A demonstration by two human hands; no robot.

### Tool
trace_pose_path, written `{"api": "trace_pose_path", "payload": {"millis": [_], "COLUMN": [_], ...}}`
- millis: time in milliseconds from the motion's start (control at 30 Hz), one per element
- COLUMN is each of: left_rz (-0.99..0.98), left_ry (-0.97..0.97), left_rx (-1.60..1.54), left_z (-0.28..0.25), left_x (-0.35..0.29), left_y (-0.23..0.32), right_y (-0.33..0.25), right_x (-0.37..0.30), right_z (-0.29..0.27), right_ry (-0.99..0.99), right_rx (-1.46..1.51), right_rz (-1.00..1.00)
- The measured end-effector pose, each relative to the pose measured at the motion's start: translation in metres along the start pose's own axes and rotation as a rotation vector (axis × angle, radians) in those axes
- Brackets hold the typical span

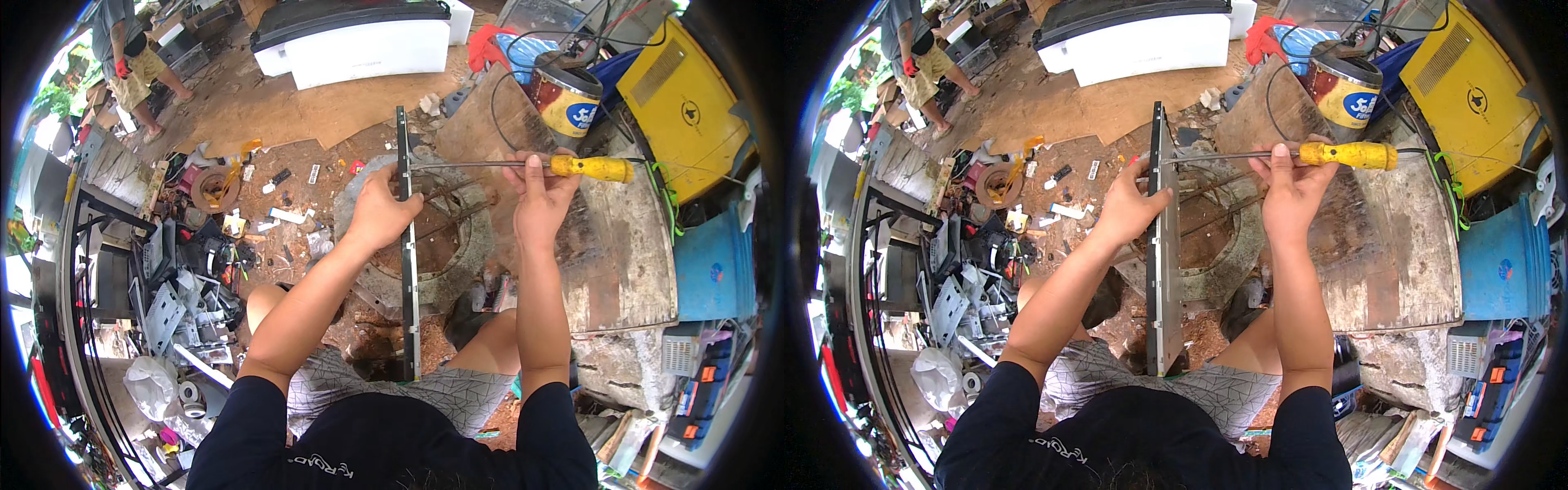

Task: The person uses a screwdriver to remove screws from the metal frame of an electronic panel and pries the components apart by hand.

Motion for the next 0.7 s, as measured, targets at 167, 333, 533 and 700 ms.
{"api": "trace_pose_path", "payload": {"millis": [167, 333, 533, 700], "left_rz": [0.028, 0.062, -0.077, -0.072], "left_ry": [-0.016, -0.023, -0.148, -0.09], "left_rx": [0.04, 0.354, 0.333, 0.37], "left_z": [0.003, 0.007, -0.009, -0.018], "left_x": [0.005, -0.006, -0.005, -0.015], "left_y": [-0.003, 0.008, 0.002, -0.001], "right_y": [-0.009, 0.004, -0.011, -0.038], "right_x": [-0.011, -0.051, -0.098, -0.109], "right_z": [-0.013, -0.099, -0.172, -0.201], "right_ry": [-0.013, 0.31, 0.407, 0.313], "right_rx": [0.014, -0.198, -0.521, -0.463], "right_rz": [-0.111, 0.101, -0.062, 0.079]}}
Point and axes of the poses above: each hand's wrist, its own x-axis towards the middle knuckle, its own z-axis out of the palm, y = z × x, the point moved 5 cm from there along x, towards the middle knuckle, and after that the axes turned 13 degrees about -z, right-handed, at the moved point
